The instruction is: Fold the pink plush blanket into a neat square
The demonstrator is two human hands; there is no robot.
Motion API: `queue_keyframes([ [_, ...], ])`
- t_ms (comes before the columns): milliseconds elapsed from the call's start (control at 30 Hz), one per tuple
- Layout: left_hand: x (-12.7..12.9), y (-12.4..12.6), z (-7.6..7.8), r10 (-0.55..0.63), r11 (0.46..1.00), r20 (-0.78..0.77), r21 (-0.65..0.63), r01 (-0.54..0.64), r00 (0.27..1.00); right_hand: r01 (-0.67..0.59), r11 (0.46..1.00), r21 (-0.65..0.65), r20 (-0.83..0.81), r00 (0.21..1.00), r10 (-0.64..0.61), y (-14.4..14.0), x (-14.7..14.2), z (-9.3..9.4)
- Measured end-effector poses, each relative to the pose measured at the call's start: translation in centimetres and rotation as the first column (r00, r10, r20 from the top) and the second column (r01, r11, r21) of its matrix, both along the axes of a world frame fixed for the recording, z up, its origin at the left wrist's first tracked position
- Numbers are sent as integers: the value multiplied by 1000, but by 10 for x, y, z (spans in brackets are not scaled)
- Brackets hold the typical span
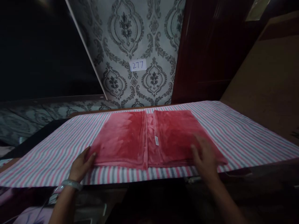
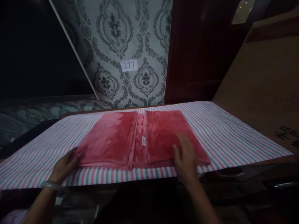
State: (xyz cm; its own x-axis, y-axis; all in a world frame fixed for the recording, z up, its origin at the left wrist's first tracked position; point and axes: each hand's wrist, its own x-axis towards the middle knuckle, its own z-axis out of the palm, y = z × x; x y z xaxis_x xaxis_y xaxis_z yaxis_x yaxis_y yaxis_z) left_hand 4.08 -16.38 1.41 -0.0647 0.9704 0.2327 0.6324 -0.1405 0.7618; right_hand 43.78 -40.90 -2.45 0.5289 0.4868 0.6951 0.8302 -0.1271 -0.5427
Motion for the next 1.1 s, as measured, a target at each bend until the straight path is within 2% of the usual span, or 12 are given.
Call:
queue_keyframes([
  [67,-5,1,-2,46,998,18,-49,-45,999,-249,965,-83,18,968,251,27,-42,9],
  [167,-5,7,0,60,980,195,-195,-21,979,-486,827,-283,-1,862,507,62,-94,15],
  [300,-2,9,12,69,925,417,-368,99,906,-557,624,-549,-107,787,608,83,-133,12],
  [367,-2,4,18,83,903,517,-401,155,852,-550,572,-609,-144,786,602,85,-141,5],
  [500,3,-4,22,95,886,721,-376,272,687,-527,569,-631,-150,802,578,81,-140,-1],
  [600,12,-5,25,101,935,810,-276,223,578,-544,543,-640,-190,796,574,81,-141,13],
  [667,19,-5,31,53,959,830,-197,202,556,-568,549,-613,-208,786,582,89,-152,29],
  [767,30,-7,45,-51,965,821,-105,238,568,-625,563,-541,-201,746,635,113,-186,50],
  [867,34,-10,55,-125,957,806,-56,284,579,-647,581,-494,-189,732,654,144,-226,57],
  [1000,21,0,50,-185,934,825,-20,356,533,-619,618,-484,-203,767,609,176,-246,53],
  [1033,16,7,47,-172,928,844,-35,372,508,-623,627,-467,-202,766,610,180,-245,52],
  [1100,9,29,40,-72,913,886,-126,388,458,-639,645,-418,-188,756,627,183,-240,52],
])
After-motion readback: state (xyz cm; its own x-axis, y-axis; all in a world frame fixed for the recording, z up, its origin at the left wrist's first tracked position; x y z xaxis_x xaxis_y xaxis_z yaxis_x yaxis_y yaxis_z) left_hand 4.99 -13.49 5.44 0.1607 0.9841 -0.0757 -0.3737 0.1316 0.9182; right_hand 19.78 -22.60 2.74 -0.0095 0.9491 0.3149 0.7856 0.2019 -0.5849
